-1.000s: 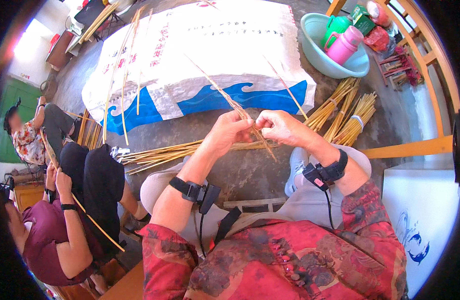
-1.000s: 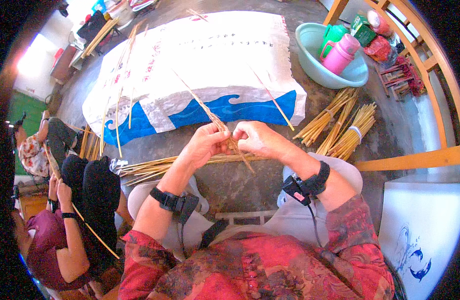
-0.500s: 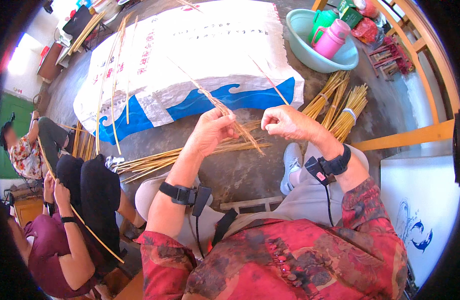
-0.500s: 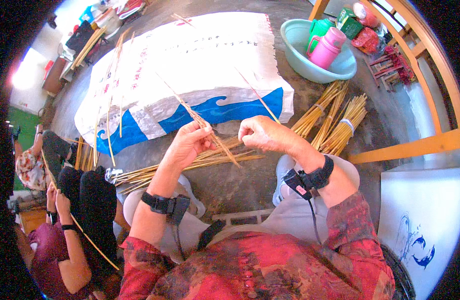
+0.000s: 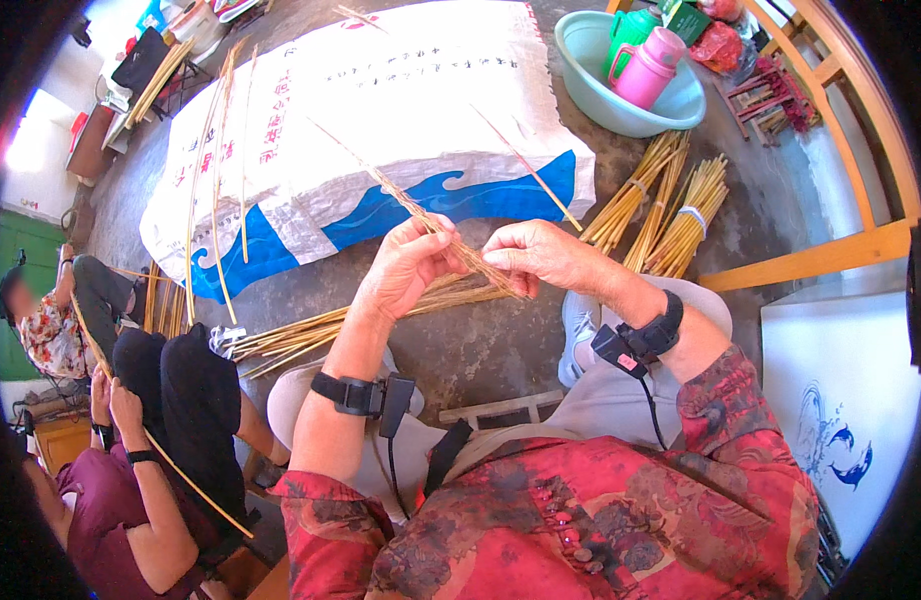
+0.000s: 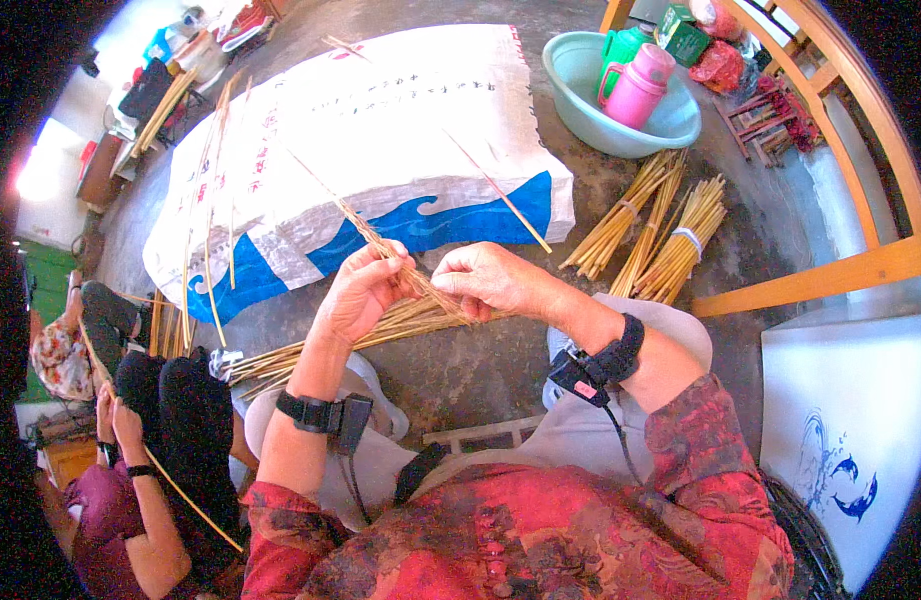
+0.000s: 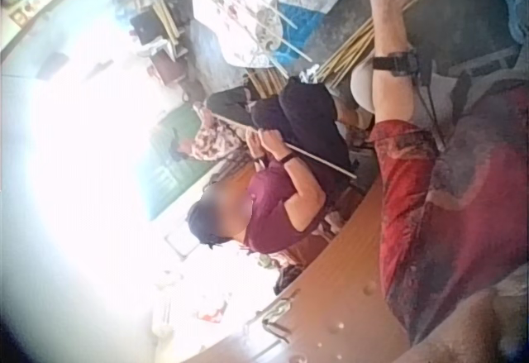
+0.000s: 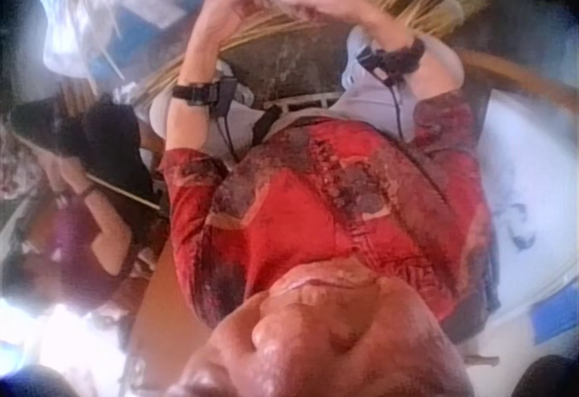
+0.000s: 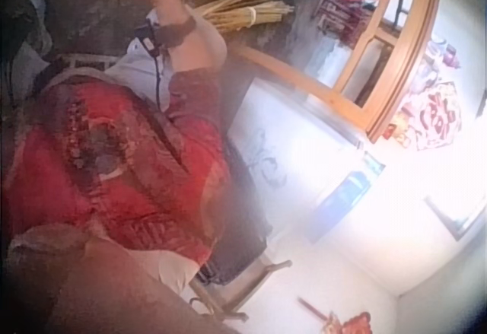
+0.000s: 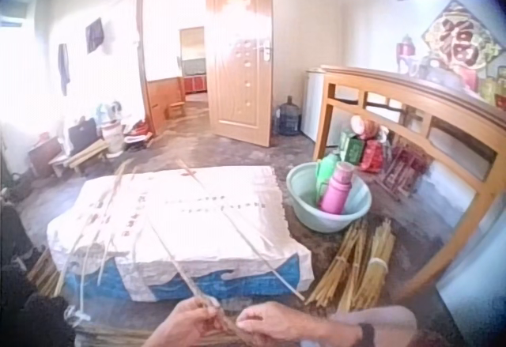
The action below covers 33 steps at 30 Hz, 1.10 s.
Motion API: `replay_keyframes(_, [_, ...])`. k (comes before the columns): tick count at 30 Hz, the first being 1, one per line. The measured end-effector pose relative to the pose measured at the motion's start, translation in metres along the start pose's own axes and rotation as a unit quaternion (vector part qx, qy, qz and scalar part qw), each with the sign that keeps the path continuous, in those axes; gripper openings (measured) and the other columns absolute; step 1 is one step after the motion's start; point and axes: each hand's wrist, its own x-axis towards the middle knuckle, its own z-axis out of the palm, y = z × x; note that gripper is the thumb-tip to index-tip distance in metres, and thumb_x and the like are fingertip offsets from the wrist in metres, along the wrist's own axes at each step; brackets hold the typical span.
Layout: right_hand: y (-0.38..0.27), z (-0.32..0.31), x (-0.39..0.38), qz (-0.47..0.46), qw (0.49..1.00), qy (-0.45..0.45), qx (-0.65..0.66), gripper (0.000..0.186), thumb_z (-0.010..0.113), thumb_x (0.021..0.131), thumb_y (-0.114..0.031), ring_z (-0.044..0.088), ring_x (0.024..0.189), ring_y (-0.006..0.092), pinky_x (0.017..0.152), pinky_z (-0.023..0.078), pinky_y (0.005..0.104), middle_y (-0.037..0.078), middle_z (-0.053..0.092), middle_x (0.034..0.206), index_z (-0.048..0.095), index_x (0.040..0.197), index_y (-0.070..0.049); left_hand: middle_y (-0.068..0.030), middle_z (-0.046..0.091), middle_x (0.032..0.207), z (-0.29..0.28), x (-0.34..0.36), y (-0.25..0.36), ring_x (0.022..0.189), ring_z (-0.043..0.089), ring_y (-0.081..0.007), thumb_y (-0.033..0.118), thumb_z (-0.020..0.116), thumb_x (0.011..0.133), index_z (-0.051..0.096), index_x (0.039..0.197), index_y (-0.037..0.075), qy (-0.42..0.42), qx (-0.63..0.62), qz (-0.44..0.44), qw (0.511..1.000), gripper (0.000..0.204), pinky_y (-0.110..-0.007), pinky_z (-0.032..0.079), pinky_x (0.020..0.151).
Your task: The person weaves together thin bamboo strips by hand, interlacing them to form a structured pattern while seated.
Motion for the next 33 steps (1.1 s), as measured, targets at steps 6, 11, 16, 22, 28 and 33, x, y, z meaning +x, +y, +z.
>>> replay_keyframes(6, [0.004, 0.006, 0.011, -0.014, 0.999, -0.003, 0.044, 0.019, 0.051, 0.083, -0.021, 0.051, 0.048, 0.0074, 0.044, 0.041, 0.0207, 0.001, 0.054, 0.060, 0.057, 0.081, -0.004, -0.0068, 0.058, 0.085, -0.001, -0.002, -0.002, 0.076, 0.058, -0.0164, 0.008, 0.055, 0.081, 0.053, 0.093, 0.003, -0.001, 0.006, -0.024, 1.000, 0.013, -0.032, 0.050, 0.068])
replay_keyframes(11, [0.001, 0.007, 0.013, -0.002, 1.000, 0.005, 0.020, 0.017, 0.052, 0.081, -0.019, 0.052, 0.048, 0.0084, 0.043, 0.042, 0.0214, 0.002, 0.055, 0.061, 0.057, 0.080, -0.003, -0.0072, 0.058, 0.087, 0.003, -0.007, -0.008, 0.076, 0.058, -0.0162, 0.008, 0.054, 0.081, 0.052, 0.099, 0.004, 0.026, 0.022, -0.068, 0.997, 0.018, -0.031, 0.049, 0.069])
replay_keyframes(16, [0.006, 0.009, 0.015, -0.020, 0.999, 0.026, 0.004, 0.017, 0.053, 0.079, -0.018, 0.053, 0.046, 0.0092, 0.041, 0.043, 0.0228, 0.004, 0.055, 0.060, 0.056, 0.080, -0.001, -0.0073, 0.058, 0.087, 0.007, -0.011, -0.018, 0.077, 0.057, -0.0164, 0.005, 0.055, 0.080, 0.050, 0.101, 0.003, 0.031, 0.022, -0.048, 0.998, 0.022, -0.030, 0.049, 0.069])
replay_keyframes(22, [0.004, 0.001, 0.017, 0.012, 1.000, 0.008, 0.020, 0.016, 0.051, 0.079, -0.016, 0.052, 0.046, 0.0084, 0.042, 0.042, 0.0210, 0.003, 0.054, 0.059, 0.057, 0.083, -0.002, -0.0065, 0.058, 0.088, 0.010, -0.011, -0.014, 0.075, 0.056, -0.0150, 0.004, 0.054, 0.079, 0.050, 0.096, 0.003, 0.038, 0.028, -0.038, 0.998, 0.018, -0.029, 0.049, 0.068])
replay_keyframes(28, [-0.001, -0.003, 0.013, 0.011, 0.994, -0.020, 0.103, 0.017, 0.050, 0.082, -0.018, 0.046, 0.044, 0.0070, 0.041, 0.038, 0.0195, 0.001, 0.051, 0.058, 0.057, 0.083, -0.003, -0.0058, 0.058, 0.085, 0.008, -0.013, -0.013, 0.077, 0.056, -0.0161, 0.005, 0.055, 0.080, 0.053, 0.092, 0.003, 0.011, 0.004, -0.030, 0.999, 0.012, -0.031, 0.049, 0.070])
replay_keyframes(33, [0.003, -0.004, 0.014, 0.009, 0.992, -0.035, 0.118, 0.019, 0.051, 0.083, -0.021, 0.046, 0.044, 0.0065, 0.040, 0.036, 0.0196, 0.000, 0.051, 0.058, 0.056, 0.082, -0.003, -0.0051, 0.058, 0.083, 0.009, -0.012, -0.012, 0.076, 0.056, -0.0153, 0.007, 0.056, 0.080, 0.054, 0.091, 0.003, 0.003, -0.012, -0.020, 1.000, 0.012, -0.030, 0.049, 0.069])
